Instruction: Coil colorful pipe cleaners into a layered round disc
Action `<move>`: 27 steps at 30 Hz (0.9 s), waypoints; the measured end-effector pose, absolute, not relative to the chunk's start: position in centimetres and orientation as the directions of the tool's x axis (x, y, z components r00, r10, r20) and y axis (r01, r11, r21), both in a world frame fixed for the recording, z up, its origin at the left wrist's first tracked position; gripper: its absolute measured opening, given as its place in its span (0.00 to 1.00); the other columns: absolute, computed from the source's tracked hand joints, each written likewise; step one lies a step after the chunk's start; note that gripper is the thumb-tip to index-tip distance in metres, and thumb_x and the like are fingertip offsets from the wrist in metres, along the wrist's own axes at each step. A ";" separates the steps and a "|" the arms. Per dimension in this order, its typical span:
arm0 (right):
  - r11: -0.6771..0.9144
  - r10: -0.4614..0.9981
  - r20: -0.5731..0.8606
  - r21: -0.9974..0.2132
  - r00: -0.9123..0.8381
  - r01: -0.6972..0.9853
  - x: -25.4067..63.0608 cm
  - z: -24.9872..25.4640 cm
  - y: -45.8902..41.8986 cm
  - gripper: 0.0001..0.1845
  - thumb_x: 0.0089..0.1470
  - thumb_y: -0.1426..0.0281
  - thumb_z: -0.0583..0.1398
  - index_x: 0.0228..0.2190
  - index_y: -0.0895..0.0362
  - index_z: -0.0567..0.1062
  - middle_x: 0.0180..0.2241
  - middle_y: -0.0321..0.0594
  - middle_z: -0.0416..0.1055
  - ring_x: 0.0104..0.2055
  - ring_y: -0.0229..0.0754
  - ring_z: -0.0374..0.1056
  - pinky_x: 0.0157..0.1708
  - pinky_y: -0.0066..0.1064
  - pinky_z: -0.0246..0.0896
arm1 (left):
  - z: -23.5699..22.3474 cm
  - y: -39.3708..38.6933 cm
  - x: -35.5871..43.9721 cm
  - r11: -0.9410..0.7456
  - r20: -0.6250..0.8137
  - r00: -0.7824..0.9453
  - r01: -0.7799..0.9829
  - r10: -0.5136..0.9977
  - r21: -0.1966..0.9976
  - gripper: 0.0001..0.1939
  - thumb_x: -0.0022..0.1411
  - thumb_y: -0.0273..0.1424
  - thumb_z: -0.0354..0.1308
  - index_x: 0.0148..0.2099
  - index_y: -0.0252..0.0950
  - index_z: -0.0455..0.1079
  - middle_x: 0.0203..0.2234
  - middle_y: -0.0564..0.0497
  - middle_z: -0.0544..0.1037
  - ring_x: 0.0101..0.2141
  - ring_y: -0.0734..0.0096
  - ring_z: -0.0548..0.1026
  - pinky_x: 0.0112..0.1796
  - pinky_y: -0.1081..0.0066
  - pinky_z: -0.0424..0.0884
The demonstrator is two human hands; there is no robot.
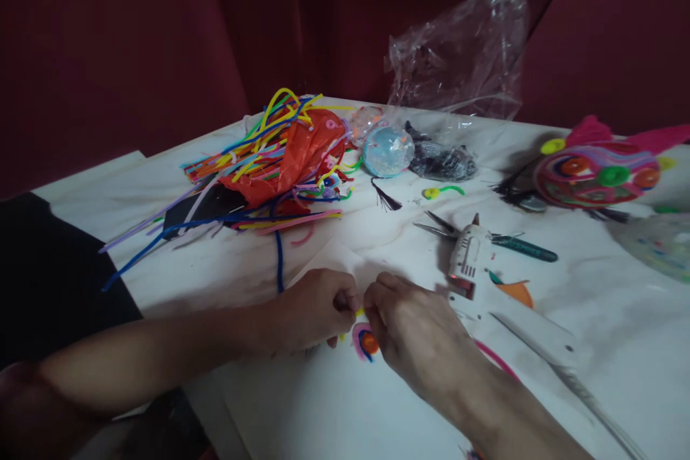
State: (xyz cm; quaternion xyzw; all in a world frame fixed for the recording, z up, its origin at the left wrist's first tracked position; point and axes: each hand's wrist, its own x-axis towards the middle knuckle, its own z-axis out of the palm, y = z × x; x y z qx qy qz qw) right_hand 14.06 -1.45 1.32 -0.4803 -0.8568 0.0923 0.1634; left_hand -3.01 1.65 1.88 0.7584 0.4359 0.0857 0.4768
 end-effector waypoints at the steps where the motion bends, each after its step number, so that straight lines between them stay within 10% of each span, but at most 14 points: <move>1: 0.524 0.852 0.200 -0.324 -0.485 0.788 14.1 1.3 -1.5 0.11 0.53 0.78 0.49 0.24 0.58 0.68 0.26 0.34 0.61 0.22 0.35 0.57 0.20 0.28 0.41 | 2.0 1.6 -3.0 -0.162 -0.295 0.615 0.577 0.731 0.801 0.07 0.47 0.22 0.47 0.31 0.34 0.64 0.17 0.57 0.67 0.17 0.79 0.66 0.17 0.80 0.56; 27: 0.529 0.846 0.151 -0.356 -0.511 0.770 14.9 0.4 -1.8 0.10 0.52 0.78 0.52 0.25 0.56 0.70 0.27 0.33 0.63 0.25 0.36 0.60 0.23 0.28 0.41 | 1.7 1.5 -3.2 -0.565 -0.068 0.736 0.572 0.673 0.595 0.07 0.53 0.25 0.49 0.28 0.32 0.68 0.20 0.52 0.71 0.23 0.75 0.67 0.22 0.77 0.55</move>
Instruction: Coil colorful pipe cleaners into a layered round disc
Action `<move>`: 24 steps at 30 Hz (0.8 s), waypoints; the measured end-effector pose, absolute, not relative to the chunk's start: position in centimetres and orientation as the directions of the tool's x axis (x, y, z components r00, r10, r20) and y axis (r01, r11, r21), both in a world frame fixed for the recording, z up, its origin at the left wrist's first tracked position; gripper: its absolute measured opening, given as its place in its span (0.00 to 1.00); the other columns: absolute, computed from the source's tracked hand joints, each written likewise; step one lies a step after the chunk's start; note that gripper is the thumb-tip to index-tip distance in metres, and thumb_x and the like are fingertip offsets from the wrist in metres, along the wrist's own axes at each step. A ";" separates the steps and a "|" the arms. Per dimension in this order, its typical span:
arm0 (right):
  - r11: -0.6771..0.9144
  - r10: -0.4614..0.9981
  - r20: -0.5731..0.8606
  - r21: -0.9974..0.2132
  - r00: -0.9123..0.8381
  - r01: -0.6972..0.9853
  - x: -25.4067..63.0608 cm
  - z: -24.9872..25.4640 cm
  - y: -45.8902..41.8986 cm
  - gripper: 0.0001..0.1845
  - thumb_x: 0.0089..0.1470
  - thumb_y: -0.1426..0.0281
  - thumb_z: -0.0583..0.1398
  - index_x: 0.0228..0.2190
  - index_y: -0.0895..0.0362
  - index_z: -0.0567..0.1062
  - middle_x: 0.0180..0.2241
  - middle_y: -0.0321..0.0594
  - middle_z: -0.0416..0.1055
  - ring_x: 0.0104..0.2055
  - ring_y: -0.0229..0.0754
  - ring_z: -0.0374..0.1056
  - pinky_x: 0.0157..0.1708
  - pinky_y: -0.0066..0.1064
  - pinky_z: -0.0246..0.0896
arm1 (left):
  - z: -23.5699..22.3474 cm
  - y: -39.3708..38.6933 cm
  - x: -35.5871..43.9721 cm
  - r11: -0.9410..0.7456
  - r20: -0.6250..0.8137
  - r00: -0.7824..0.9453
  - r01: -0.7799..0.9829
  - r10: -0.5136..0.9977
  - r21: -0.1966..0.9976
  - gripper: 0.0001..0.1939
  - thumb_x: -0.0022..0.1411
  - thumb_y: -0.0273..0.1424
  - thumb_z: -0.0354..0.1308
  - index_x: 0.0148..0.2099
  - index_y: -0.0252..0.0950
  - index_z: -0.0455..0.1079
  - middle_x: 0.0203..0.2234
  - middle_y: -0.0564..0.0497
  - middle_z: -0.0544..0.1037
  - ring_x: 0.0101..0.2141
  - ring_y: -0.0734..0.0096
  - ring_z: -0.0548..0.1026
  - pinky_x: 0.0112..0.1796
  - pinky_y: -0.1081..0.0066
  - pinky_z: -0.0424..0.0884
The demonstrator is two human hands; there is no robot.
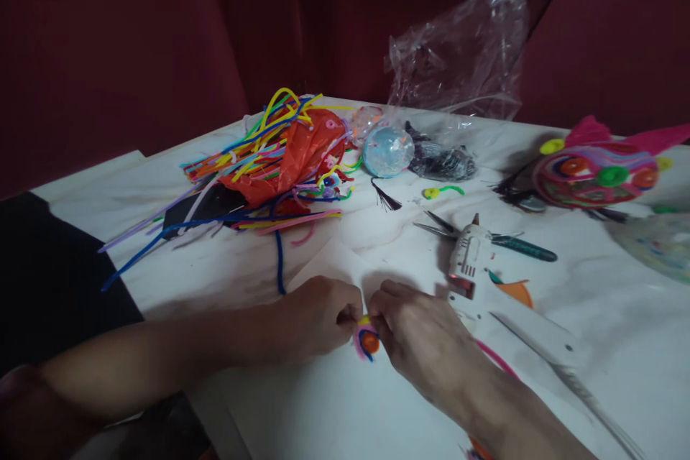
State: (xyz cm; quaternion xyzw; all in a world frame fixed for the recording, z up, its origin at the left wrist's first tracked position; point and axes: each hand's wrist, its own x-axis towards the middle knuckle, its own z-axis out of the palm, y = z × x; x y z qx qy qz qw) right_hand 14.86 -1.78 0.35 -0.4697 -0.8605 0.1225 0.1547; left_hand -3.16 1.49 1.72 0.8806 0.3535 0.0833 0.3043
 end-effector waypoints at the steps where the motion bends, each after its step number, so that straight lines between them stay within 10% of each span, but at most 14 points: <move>1: 0.529 0.846 0.150 -0.353 -0.512 0.771 14.8 0.3 -1.7 0.10 0.51 0.79 0.52 0.26 0.56 0.70 0.27 0.33 0.63 0.25 0.36 0.60 0.23 0.28 0.40 | 1.7 1.5 -3.2 -0.583 -0.069 0.744 0.573 0.664 0.576 0.07 0.54 0.25 0.49 0.29 0.32 0.68 0.21 0.52 0.71 0.23 0.74 0.68 0.23 0.77 0.55; 24: 0.557 0.822 0.122 -0.383 -0.557 0.737 15.2 0.7 -1.3 0.11 0.54 0.75 0.47 0.27 0.56 0.68 0.27 0.34 0.62 0.24 0.37 0.59 0.23 0.28 0.43 | 3.2 3.9 -4.6 -0.743 -0.166 0.903 0.422 0.397 0.519 0.18 0.54 0.29 0.61 0.48 0.41 0.69 0.32 0.53 0.74 0.36 0.70 0.72 0.38 0.74 0.63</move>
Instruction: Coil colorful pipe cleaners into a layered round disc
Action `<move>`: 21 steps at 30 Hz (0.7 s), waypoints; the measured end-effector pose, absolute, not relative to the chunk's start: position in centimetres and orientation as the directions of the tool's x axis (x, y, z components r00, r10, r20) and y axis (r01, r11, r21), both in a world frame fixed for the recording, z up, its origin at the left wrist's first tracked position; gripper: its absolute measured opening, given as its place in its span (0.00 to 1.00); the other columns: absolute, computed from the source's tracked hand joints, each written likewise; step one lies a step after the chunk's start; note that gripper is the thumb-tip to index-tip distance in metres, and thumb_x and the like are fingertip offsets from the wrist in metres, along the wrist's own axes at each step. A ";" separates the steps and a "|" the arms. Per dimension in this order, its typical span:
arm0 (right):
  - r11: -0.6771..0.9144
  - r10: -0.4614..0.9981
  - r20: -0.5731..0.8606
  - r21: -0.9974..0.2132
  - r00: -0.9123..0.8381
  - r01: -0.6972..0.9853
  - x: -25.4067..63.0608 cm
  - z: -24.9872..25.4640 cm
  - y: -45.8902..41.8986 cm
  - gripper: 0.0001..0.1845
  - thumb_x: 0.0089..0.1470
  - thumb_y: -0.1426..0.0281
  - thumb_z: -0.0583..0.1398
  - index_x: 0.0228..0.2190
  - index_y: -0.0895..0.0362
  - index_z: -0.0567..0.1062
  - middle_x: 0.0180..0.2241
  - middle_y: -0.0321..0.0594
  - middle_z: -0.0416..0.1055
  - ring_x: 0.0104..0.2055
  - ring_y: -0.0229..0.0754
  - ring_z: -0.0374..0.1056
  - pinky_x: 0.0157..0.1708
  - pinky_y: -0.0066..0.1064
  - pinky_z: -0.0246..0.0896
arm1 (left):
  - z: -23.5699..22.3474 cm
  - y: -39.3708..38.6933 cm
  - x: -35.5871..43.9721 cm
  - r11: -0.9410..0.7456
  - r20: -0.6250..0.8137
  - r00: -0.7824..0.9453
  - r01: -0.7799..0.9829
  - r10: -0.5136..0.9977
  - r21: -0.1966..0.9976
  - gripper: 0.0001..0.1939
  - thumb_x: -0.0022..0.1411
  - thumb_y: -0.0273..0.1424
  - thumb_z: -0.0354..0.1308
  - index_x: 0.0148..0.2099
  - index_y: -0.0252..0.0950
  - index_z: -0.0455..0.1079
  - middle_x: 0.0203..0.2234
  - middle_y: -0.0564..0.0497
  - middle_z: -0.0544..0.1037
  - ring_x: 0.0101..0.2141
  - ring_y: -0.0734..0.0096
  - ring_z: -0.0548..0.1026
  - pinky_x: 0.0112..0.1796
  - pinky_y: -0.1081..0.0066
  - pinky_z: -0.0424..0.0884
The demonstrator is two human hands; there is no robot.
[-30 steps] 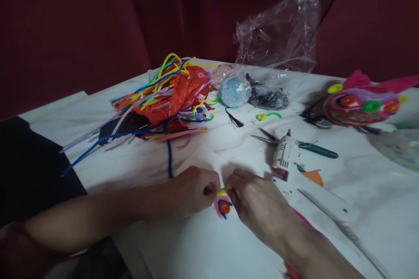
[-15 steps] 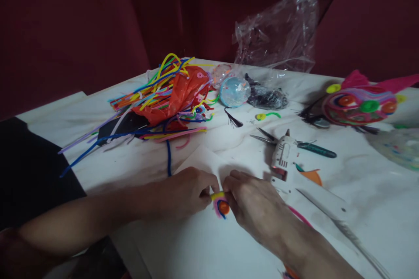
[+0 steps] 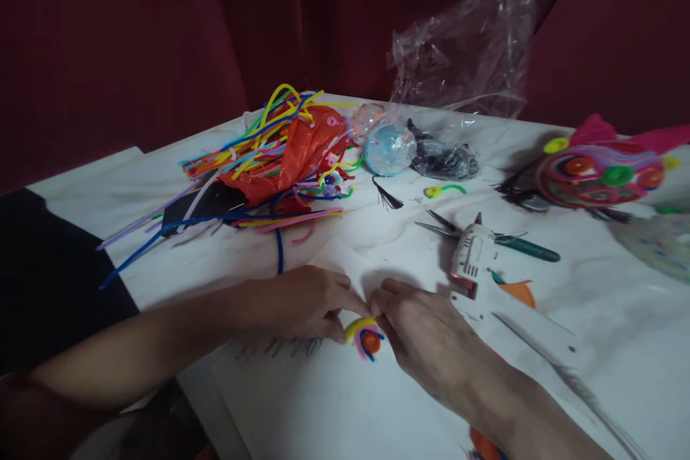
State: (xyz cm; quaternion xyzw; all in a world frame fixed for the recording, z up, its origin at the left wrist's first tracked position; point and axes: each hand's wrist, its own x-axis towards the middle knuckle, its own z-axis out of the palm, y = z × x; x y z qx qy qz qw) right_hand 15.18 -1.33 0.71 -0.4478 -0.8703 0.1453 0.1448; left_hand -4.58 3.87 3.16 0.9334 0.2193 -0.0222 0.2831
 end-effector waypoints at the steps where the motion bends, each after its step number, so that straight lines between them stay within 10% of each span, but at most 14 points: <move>1: 0.555 0.822 0.118 -0.382 -0.556 0.739 15.2 0.7 -1.3 0.11 0.54 0.76 0.47 0.26 0.56 0.68 0.27 0.34 0.62 0.24 0.37 0.59 0.23 0.28 0.43 | 3.2 3.8 -4.5 -0.736 -0.173 0.898 0.432 0.404 0.521 0.18 0.53 0.30 0.61 0.48 0.41 0.69 0.31 0.53 0.74 0.36 0.70 0.72 0.37 0.74 0.63; 21: 0.425 0.900 0.099 -0.408 -0.424 0.808 14.7 0.2 -1.9 0.14 0.51 0.71 0.47 0.24 0.54 0.71 0.23 0.33 0.65 0.23 0.38 0.62 0.24 0.30 0.47 | 3.7 1.6 -4.3 -0.850 -0.093 0.921 0.385 0.378 0.359 0.11 0.61 0.30 0.54 0.45 0.33 0.69 0.36 0.47 0.73 0.36 0.67 0.72 0.35 0.72 0.65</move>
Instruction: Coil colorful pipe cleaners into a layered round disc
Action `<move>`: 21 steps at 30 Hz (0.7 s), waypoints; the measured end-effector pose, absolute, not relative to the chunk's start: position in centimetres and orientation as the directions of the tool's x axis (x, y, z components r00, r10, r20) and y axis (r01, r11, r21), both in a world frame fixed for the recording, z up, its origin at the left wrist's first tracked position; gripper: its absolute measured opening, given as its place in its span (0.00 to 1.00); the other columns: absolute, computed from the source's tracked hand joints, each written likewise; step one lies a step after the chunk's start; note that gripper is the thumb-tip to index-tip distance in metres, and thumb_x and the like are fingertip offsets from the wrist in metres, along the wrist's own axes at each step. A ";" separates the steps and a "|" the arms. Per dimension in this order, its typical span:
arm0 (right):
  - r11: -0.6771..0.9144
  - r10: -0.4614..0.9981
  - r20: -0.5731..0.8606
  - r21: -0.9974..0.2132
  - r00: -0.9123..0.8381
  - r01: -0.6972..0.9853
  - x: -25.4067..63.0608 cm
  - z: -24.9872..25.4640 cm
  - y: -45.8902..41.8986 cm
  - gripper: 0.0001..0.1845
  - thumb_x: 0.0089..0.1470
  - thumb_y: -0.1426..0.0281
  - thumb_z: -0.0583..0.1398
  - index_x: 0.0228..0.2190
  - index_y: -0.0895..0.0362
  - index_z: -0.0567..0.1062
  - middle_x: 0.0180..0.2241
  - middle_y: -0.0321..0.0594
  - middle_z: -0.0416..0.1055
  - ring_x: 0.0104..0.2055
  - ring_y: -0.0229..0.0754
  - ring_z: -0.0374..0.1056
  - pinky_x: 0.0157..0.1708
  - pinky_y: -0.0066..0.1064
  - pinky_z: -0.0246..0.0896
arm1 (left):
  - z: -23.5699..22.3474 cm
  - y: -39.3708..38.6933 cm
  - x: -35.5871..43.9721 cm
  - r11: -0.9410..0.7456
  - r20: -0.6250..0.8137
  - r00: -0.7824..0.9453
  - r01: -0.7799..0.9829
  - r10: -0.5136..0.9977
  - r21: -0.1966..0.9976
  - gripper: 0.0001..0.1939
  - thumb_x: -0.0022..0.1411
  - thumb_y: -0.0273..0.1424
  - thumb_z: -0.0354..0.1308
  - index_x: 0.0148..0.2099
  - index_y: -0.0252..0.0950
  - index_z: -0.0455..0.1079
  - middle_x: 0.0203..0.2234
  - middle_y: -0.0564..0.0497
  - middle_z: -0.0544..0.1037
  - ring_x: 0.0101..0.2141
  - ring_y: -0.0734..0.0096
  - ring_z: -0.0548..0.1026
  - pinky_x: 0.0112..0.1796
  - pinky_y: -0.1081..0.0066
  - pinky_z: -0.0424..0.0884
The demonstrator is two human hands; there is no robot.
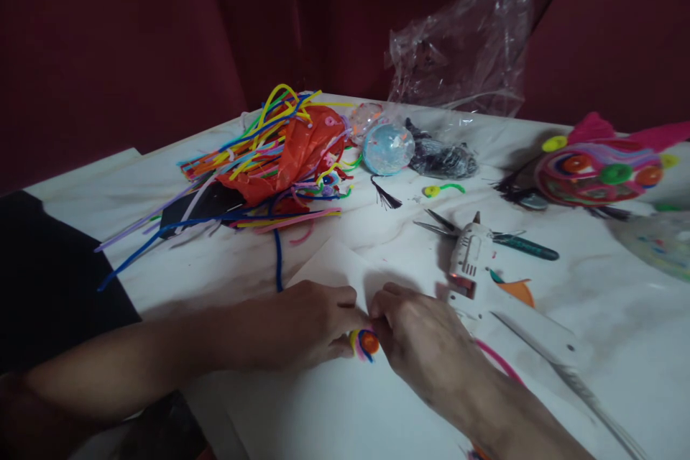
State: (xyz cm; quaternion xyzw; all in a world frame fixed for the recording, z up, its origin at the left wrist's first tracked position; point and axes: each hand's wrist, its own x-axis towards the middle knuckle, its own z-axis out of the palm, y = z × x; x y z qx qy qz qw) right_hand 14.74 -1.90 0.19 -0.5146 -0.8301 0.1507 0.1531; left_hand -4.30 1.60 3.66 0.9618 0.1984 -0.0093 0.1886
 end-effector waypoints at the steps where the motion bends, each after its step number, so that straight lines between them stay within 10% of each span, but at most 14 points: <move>1: 0.423 0.901 0.099 -0.420 -0.423 0.803 14.8 0.1 -2.0 0.15 0.52 0.70 0.47 0.25 0.53 0.71 0.24 0.32 0.65 0.23 0.38 0.62 0.24 0.29 0.48 | 3.6 1.5 -4.3 -0.849 -0.083 0.918 0.392 0.388 0.355 0.10 0.60 0.30 0.54 0.44 0.33 0.69 0.35 0.47 0.73 0.35 0.67 0.72 0.34 0.73 0.65; 21: 0.565 0.823 0.293 -0.336 -0.486 0.754 15.5 0.0 -3.2 0.17 0.60 0.73 0.44 0.32 0.56 0.72 0.34 0.37 0.63 0.29 0.37 0.63 0.26 0.29 0.58 | 3.3 0.9 -4.5 -0.837 -0.079 0.896 0.438 0.438 0.327 0.07 0.61 0.31 0.53 0.39 0.34 0.69 0.31 0.49 0.72 0.32 0.70 0.72 0.30 0.74 0.63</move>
